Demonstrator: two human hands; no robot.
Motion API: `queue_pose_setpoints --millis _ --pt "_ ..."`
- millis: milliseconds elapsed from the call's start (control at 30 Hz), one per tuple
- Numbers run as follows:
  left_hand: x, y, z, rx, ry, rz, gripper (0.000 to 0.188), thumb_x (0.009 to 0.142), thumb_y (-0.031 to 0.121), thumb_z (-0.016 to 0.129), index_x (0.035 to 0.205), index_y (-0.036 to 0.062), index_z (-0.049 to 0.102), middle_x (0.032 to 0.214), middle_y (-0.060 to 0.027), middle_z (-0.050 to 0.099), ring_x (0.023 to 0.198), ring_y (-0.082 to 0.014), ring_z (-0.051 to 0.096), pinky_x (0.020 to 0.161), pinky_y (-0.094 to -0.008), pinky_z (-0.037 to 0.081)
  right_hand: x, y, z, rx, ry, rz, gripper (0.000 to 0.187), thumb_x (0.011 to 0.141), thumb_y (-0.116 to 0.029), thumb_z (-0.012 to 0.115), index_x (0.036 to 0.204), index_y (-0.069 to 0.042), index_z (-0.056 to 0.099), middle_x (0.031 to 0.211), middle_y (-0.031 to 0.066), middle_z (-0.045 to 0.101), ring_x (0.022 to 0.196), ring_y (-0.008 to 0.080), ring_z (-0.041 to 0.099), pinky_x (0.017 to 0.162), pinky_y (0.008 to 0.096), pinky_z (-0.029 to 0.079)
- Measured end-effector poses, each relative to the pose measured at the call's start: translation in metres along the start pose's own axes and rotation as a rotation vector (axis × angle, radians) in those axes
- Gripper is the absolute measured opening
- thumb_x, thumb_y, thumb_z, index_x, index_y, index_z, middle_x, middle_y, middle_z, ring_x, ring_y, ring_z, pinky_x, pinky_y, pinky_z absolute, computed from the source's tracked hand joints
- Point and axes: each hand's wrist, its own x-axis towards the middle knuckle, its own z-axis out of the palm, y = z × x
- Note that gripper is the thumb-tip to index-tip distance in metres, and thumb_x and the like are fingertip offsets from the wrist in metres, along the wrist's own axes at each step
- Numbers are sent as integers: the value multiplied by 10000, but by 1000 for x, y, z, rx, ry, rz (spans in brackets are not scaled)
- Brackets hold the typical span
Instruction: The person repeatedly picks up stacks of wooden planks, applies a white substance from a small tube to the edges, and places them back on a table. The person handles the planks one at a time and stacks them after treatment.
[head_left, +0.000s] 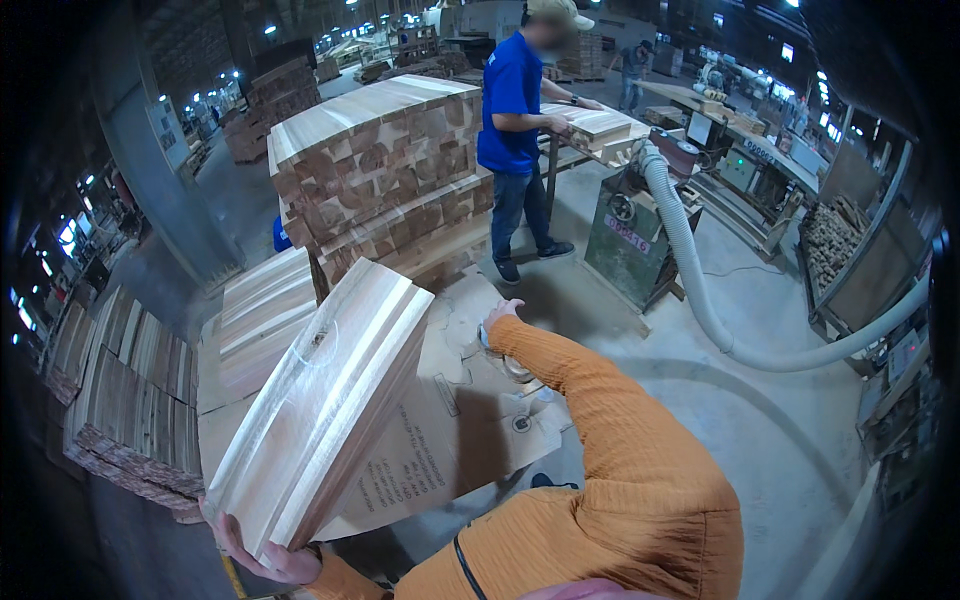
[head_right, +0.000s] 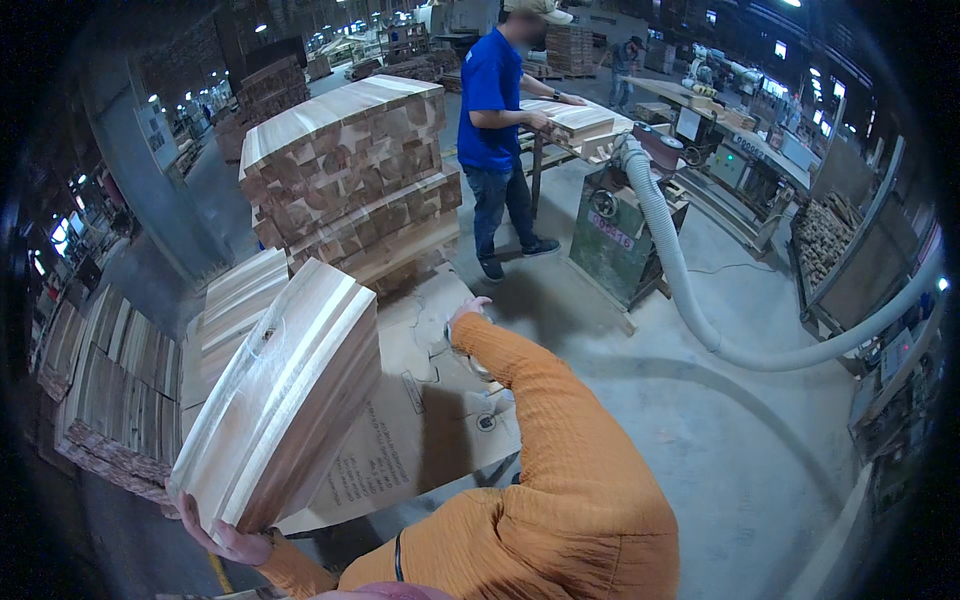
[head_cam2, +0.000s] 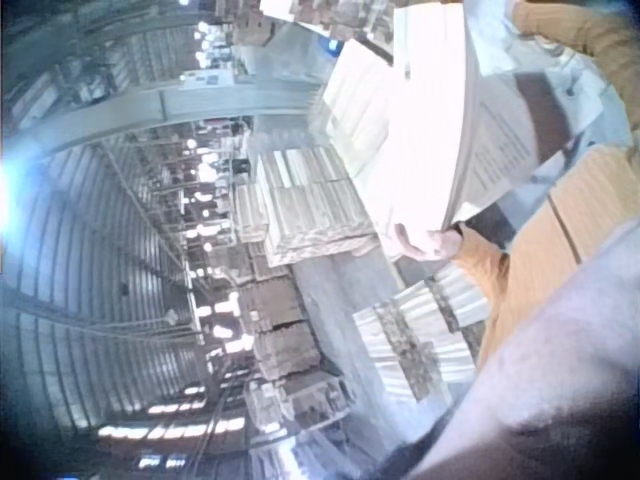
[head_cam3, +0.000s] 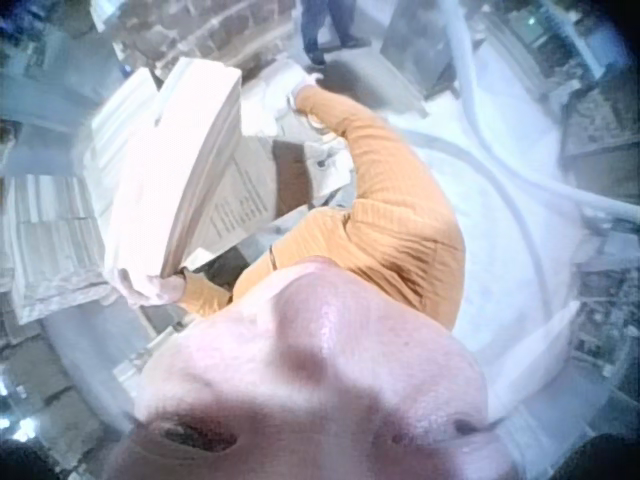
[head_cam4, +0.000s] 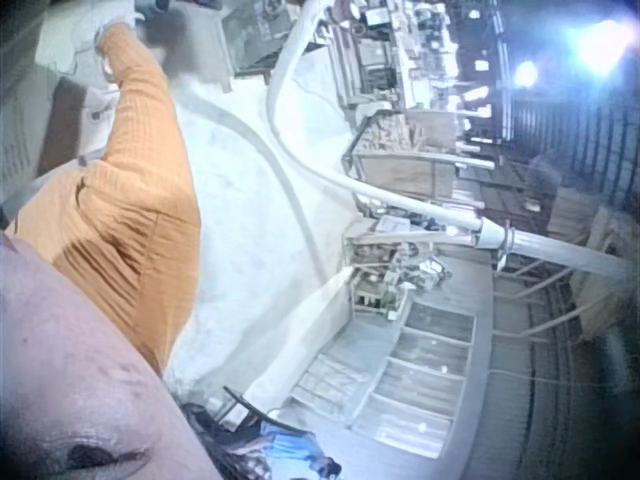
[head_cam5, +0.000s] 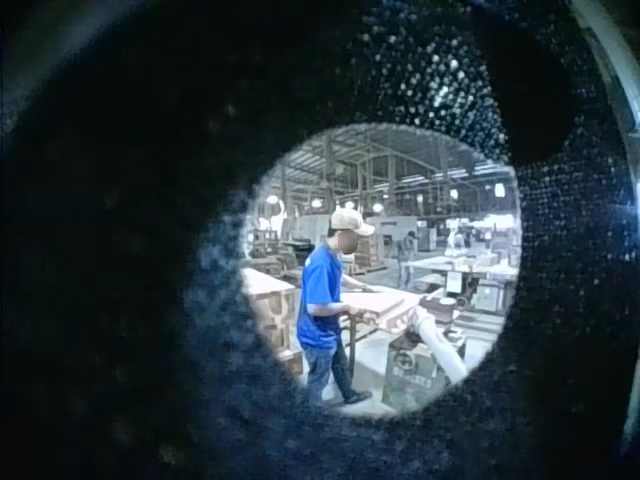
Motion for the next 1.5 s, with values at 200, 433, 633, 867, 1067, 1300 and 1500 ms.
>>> queue_pose_setpoints --millis 200,433,633,867,1067,1300,1500 --pt "0 -7 -5 104 -3 -17 620 764 401 417 1193 -44 467 1182 -197 480 1123 -318 447 955 -448 341 -2 -2 -1 -40 -25 -39 388 820 -282 538 1151 -83 570 1200 158 516 1136 385 403 794 663 327" --pt "-1 -11 -3 35 -1 4 538 796 306 383 1188 -50 480 1201 -188 493 1127 -293 447 977 -426 315 4 -8 -3 -27 -117 132 466 839 -299 524 1267 -121 482 1328 117 424 1210 398 333 858 687 271" --pt "-1 -1 0 21 -6 -16 552 795 316 388 1204 -46 466 1206 -190 486 1138 -294 440 981 -431 312 16 -9 0 -4 -161 155 463 847 -307 517 1270 -125 479 1325 133 421 1222 406 306 874 683 249" --pt "-3 2 0 27 7 -28 554 798 331 387 1196 -45 473 1197 -191 489 1140 -296 439 980 -444 314 12 -7 3 -19 -116 80 445 838 -319 521 1228 -103 518 1264 152 485 1205 400 326 886 658 240" --pt "-2 0 -1 53 -3 -10 557 797 339 385 1193 -42 477 1199 -190 488 1140 -294 438 978 -445 318 5 -2 1 21 -78 62 457 819 -333 541 1216 -108 531 1258 144 494 1201 374 345 911 616 230" --pt "-3 -4 -2 37 -3 -33 569 793 353 388 1194 -43 471 1228 -199 459 1144 -301 434 983 -443 310 4 -1 0 50 -102 3 479 793 -342 559 1215 -116 535 1279 120 477 1227 338 327 928 590 215" --pt "5 6 5 -67 -22 -57 605 769 362 408 1204 -58 439 1261 -232 422 1168 -329 415 979 -439 335 18 -3 15 67 30 65 483 814 -355 522 1245 -137 512 1328 112 437 1283 349 266 973 604 173"
